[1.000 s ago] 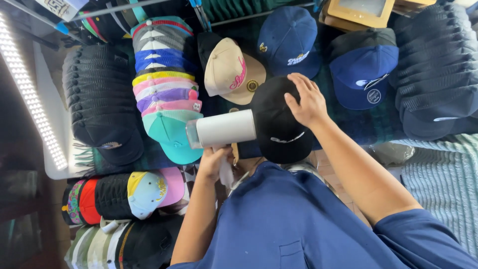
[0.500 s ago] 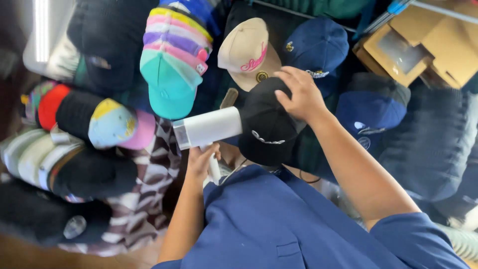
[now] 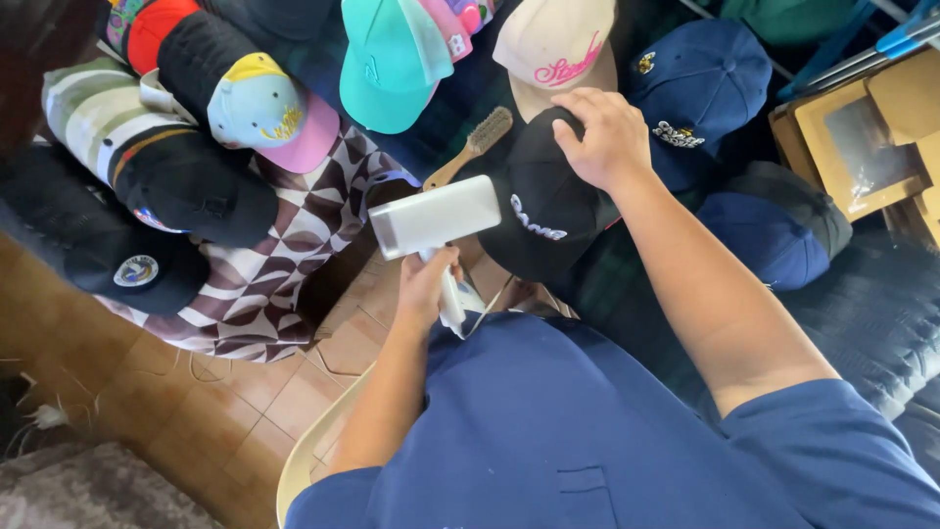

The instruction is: A person is cleaning and shaping a black baseball cap using a brush and a handheld steamer in a workspace filled with various hats.

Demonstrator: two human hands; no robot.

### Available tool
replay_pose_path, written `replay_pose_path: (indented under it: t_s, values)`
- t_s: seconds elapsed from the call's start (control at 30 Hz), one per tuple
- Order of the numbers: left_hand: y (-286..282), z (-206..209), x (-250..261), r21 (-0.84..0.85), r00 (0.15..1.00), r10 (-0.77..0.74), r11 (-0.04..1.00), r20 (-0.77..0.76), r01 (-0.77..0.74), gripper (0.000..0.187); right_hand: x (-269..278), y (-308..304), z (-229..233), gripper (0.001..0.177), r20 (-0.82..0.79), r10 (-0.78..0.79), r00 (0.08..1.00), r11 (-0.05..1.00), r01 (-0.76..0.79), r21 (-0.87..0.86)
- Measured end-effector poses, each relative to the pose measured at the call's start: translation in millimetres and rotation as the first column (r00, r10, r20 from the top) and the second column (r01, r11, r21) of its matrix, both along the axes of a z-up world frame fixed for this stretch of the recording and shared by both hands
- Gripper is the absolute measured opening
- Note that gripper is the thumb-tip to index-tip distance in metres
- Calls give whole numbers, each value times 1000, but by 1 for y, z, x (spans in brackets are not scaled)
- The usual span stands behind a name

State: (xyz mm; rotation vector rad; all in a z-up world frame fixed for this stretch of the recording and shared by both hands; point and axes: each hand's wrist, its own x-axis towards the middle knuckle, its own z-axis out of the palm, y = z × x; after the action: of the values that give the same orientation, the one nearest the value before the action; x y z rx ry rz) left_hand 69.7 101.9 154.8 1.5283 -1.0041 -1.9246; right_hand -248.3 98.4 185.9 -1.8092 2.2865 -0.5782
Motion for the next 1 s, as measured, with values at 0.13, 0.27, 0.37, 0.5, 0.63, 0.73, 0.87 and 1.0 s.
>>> replay_pose_path:
  t_s: [0.13,0.27,0.37,0.5,0.63,0.73,0.87,1.0]
  values:
    - [-10,3,-16,33,989,56,998,-137,-52,28,-1,3,-6,40,8,-19,1000,1000,19,17]
    - [-16,19,-24,16,986,54,998,-157,-53,22,-1,2,-3,39,6,-15,1000,1000,15,4]
    - [-9,8,-17,115,954,67,993,-291,-34,27,0,3,0,38,16,-3,1000,1000,2,12]
    - [-11,-15,-22,143,937,117,987,-329,-73,20,1,2,3,39,34,-27,999,999,25,40]
    - [-25,10,-37,220,947,175,969,-271,-116,30,0,1,1,38,32,-20,999,1000,20,4]
    - [-29,30,-42,28,990,53,998,-133,-50,34,-1,2,3,39,35,-35,999,999,34,20]
    - [-19,45,-39,-79,991,-32,997,-129,22,34,-1,2,6,37,52,-12,999,1000,12,2]
    - [-9,21,-27,-246,985,-99,967,-143,62,56,0,1,11,39,60,-1,998,1000,0,17]
